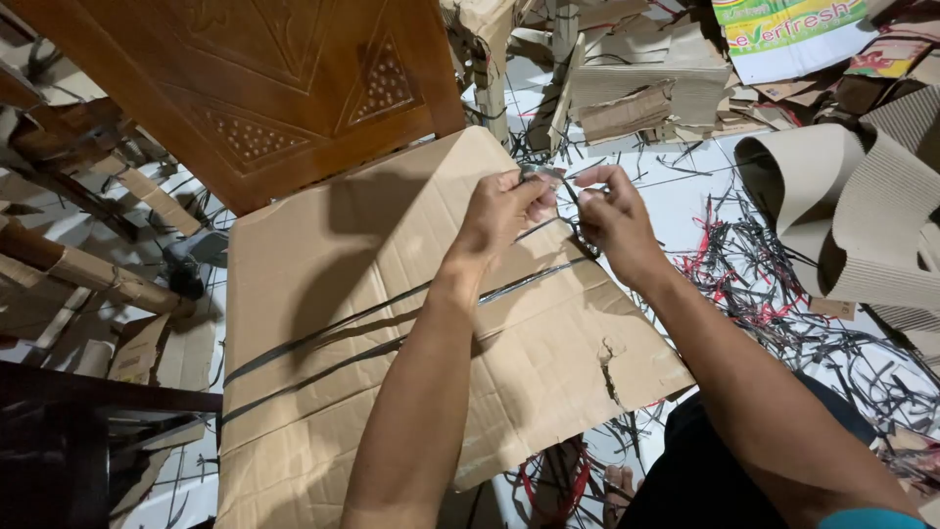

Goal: The person ties a stack of flattened cardboard pieces with black plastic straps. They wrap the straps around the bundle, pull them tight, and tie knots to secure the package. The person occasionally picks up and discards loose red and black straps from the floor.

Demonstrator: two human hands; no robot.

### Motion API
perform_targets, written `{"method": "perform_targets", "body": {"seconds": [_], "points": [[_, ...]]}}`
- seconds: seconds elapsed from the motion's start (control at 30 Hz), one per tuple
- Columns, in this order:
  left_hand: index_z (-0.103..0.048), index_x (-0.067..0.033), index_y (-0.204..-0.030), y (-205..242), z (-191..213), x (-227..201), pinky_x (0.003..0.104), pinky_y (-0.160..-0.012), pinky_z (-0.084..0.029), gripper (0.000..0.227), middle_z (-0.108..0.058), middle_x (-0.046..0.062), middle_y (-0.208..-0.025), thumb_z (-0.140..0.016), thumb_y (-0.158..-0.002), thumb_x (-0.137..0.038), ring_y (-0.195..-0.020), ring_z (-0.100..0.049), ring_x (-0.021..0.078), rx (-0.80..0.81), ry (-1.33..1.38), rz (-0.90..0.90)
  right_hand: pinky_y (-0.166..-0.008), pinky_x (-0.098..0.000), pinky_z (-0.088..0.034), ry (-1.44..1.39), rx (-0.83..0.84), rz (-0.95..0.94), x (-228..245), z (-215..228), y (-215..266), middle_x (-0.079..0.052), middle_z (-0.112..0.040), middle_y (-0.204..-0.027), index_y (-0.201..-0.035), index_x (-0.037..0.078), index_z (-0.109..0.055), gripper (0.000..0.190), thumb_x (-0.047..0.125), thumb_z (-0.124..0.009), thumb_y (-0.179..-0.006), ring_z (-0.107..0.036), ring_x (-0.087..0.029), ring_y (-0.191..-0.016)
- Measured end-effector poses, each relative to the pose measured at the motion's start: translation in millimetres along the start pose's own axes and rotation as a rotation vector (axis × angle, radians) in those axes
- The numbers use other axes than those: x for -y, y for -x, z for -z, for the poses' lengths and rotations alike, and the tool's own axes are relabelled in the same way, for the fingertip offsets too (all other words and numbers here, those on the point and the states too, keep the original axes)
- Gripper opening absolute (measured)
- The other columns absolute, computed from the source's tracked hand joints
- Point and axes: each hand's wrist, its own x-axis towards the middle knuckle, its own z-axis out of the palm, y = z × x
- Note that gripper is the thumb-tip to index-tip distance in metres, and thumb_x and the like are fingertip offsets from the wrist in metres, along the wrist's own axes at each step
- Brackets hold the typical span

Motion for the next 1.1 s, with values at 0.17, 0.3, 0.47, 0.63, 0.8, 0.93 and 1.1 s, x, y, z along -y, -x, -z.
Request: {"method": "perform_targets", "body": {"seconds": [0.17,0.3,0.47,0.63,0.8,0.93,1.1], "points": [[-0.069,-0.0047,-0.092,-9.6,-13.5,31.6,0.026,-0.066,-0.065,0.014,-0.076,0.011,-0.083,-0.066,-0.096,-0.018,-0.072,-0.076,0.0150,0.072,0.271,0.071,-0.050,-0.0220,-0.030,-0.071,-0.081,-0.043,-10.3,6.0,-3.0,0.004,-0.035,-0.071,-0.117,0.006,-0.045,0.021,0.009,-0.052,-0.097,-0.038,-0.007,-0.060],[-0.068,-0.0010,-0.093,-6.2,-23.2,30.4,0.036,-0.080,-0.066,0.016,-0.076,0.017,-0.089,-0.064,-0.098,-0.016,-0.083,-0.077,0.0233,0.009,0.339,0.148,-0.048,-0.0273,-0.035,0.053,-0.048,-0.040,-25.0,15.1,-6.4,-0.002,-0.041,-0.069,-0.117,0.004,-0.044,0.018,0.008,-0.050,-0.102,-0.046,-0.014,-0.056],[-0.067,-0.0018,-0.102,-10.3,-30.5,51.4,0.042,-0.086,-0.064,0.014,-0.074,0.018,-0.093,-0.068,-0.096,-0.015,-0.086,-0.075,0.0257,-0.004,0.383,0.200,-0.051,-0.0272,-0.039,0.124,-0.051,-0.037,-31.0,19.9,-3.9,-0.007,-0.052,-0.069,-0.117,0.001,-0.046,0.019,0.007,-0.049,-0.099,-0.050,-0.015,-0.055],[-0.071,-0.0030,-0.096,-7.2,-31.6,43.4,0.030,-0.078,-0.065,0.010,-0.074,0.012,-0.087,-0.070,-0.092,-0.012,-0.077,-0.071,0.0131,-0.108,0.319,0.124,-0.053,-0.0294,-0.040,0.175,-0.093,-0.066,-39.0,35.4,-5.8,-0.006,-0.052,-0.071,-0.116,0.004,-0.047,0.022,0.010,-0.054,-0.096,-0.053,-0.016,-0.057],[-0.080,-0.0042,-0.093,7.6,-34.9,25.1,0.022,-0.061,-0.064,0.014,-0.065,0.008,-0.075,-0.074,-0.087,-0.015,-0.068,-0.060,0.0073,-0.144,0.182,0.048,-0.055,-0.0317,-0.043,0.241,-0.035,-0.090,-19.6,17.4,1.0,-0.008,-0.052,-0.071,-0.108,0.003,-0.065,0.024,0.014,-0.063,-0.086,-0.055,-0.018,-0.061],[-0.078,-0.0074,-0.089,0.8,-44.7,27.2,0.020,-0.052,-0.059,0.011,-0.054,0.004,-0.063,-0.075,-0.085,-0.017,-0.055,-0.062,0.0087,-0.157,0.191,0.056,-0.075,-0.0344,-0.047,0.354,0.050,0.037,20.1,-13.1,10.7,-0.010,-0.060,-0.076,-0.091,0.004,-0.065,0.010,0.012,-0.065,-0.097,-0.055,-0.020,-0.077],[-0.078,-0.0156,-0.112,-18.3,-17.7,67.8,0.037,-0.077,-0.061,0.032,-0.070,0.014,-0.094,-0.081,-0.084,-0.031,-0.085,-0.071,0.0247,-0.053,-0.339,-0.172,-0.087,-0.0461,-0.048,0.625,0.022,0.015,-49.2,23.7,-19.6,-0.015,-0.069,-0.082,-0.090,0.008,-0.072,0.037,0.035,-0.055,-0.109,-0.064,-0.028,-0.086]]}}
